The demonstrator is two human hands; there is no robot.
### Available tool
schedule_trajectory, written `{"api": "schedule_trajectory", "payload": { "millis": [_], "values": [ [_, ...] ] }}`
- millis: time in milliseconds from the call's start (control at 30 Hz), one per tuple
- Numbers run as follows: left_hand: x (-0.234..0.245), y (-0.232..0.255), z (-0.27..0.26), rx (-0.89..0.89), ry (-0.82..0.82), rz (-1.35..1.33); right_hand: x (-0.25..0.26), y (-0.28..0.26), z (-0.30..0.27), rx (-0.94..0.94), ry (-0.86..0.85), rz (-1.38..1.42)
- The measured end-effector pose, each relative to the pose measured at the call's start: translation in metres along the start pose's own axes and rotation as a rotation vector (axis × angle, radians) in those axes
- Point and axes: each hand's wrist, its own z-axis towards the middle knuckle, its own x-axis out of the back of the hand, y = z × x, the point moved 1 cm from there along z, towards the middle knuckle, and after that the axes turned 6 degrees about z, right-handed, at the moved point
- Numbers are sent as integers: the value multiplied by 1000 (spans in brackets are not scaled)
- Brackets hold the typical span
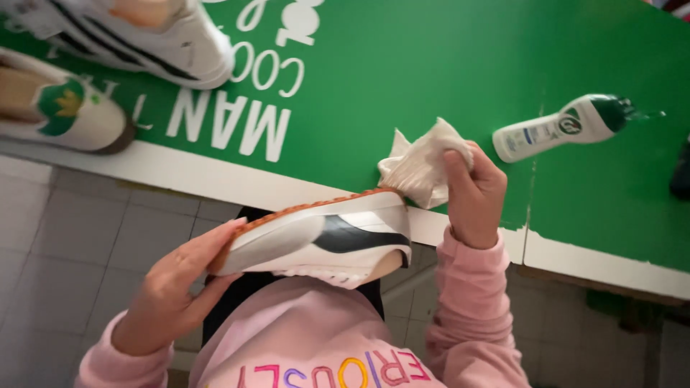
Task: Cleaning and preparing various sneakers for display by wiping them with a cloth and cutting off tags.
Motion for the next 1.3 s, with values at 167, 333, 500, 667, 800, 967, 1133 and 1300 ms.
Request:
{"api": "schedule_trajectory", "payload": {
  "millis": [167, 333, 500, 667, 800, 967, 1133, 1300],
  "values": [
    [8, 8, 8, -46, -57, -38, -67, -46, 11, 182, -289, -316],
    [13, 20, 25, -116, -41, -36, -116, -66, 5, 452, -650, -465],
    [16, 21, 28, -117, -86, -12, -142, -76, -7, 573, -973, -468],
    [21, 28, 37, -153, -65, -12, -155, -85, -7, 668, -1108, -467],
    [22, 27, 38, -185, -61, -11, -148, -84, -2, 751, -1121, -523],
    [19, 24, 36, -122, -75, 3, -144, -76, 2, 719, -1119, -501],
    [22, 25, 39, -195, -54, -3, -148, -77, 3, 711, -1157, -437],
    [19, 16, 34, -155, -68, 17, -135, -61, 11, 688, -1130, -413]
  ]
}}
